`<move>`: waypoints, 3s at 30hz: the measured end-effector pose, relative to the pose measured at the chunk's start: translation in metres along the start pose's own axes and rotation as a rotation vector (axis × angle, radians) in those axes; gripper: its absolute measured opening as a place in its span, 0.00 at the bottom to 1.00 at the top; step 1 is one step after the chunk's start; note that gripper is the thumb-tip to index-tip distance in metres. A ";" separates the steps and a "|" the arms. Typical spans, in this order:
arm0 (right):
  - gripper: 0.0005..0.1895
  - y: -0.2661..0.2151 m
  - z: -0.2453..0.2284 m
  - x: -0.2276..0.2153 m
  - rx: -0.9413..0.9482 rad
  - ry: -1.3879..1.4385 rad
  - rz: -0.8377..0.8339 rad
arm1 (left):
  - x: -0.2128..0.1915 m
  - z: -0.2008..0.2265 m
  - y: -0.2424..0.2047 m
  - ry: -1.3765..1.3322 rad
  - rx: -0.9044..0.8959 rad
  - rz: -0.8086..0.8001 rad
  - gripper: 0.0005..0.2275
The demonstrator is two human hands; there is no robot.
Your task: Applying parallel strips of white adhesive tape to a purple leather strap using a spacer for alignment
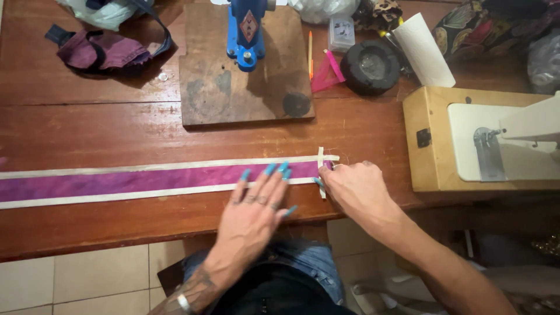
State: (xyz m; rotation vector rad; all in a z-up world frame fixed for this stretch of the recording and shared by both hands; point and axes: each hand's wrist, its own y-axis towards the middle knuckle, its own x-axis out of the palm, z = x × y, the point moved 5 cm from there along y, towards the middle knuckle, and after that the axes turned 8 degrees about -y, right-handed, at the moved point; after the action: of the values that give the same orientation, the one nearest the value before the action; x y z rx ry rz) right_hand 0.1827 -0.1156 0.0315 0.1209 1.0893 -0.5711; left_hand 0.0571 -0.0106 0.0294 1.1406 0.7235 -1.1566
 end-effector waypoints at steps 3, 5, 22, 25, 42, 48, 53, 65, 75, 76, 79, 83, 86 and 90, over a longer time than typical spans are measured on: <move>0.03 0.002 0.001 -0.002 -0.004 0.025 0.002 | 0.017 0.016 0.007 -0.043 0.044 0.021 0.24; 0.04 0.002 0.005 -0.006 0.009 0.051 -0.010 | 0.027 0.024 0.008 -0.038 0.091 0.037 0.24; 0.17 0.007 0.037 -0.018 -0.021 0.366 -0.503 | 0.027 0.023 0.013 0.002 0.044 0.065 0.19; 0.14 0.003 0.034 -0.004 0.042 0.279 -0.399 | 0.028 0.023 0.013 0.014 0.042 0.071 0.19; 0.10 -0.006 0.023 0.005 0.018 0.115 -0.131 | 0.041 0.034 0.029 -0.019 0.059 0.096 0.19; 0.13 0.000 0.029 -0.002 -0.014 0.220 -0.412 | 0.041 0.038 0.031 0.153 0.041 0.079 0.19; 0.09 -0.005 0.016 0.012 -0.010 0.136 -0.316 | 0.037 0.040 0.030 0.148 0.053 0.106 0.19; 0.02 -0.010 0.001 0.004 -0.014 -0.090 -0.013 | 0.044 0.046 0.029 0.102 0.026 0.136 0.21; 0.11 -0.052 -0.007 -0.055 -0.325 -0.202 0.318 | 0.049 0.050 0.026 0.142 -0.027 0.075 0.22; 0.09 -0.058 -0.002 -0.060 -0.267 -0.115 0.280 | 0.046 0.049 0.026 0.136 -0.035 0.103 0.22; 0.11 -0.071 0.029 -0.062 -0.095 -0.183 0.271 | 0.050 0.049 0.026 0.131 -0.077 0.118 0.26; 0.08 -0.090 0.030 -0.054 0.065 -0.073 0.346 | 0.044 0.047 0.031 0.010 -0.036 0.119 0.25; 0.09 -0.098 0.022 -0.037 0.138 0.183 0.391 | 0.038 0.049 0.033 -0.053 -0.053 0.026 0.34; 0.11 -0.102 0.024 -0.026 0.322 0.463 0.421 | 0.022 0.036 0.028 -0.183 -0.005 0.050 0.29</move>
State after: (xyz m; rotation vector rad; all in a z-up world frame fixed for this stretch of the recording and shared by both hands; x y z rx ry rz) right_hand 0.1429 -0.2007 0.0840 0.7758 1.3617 -0.3371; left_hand 0.0859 -0.0522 0.0294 1.0276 0.5545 -1.1987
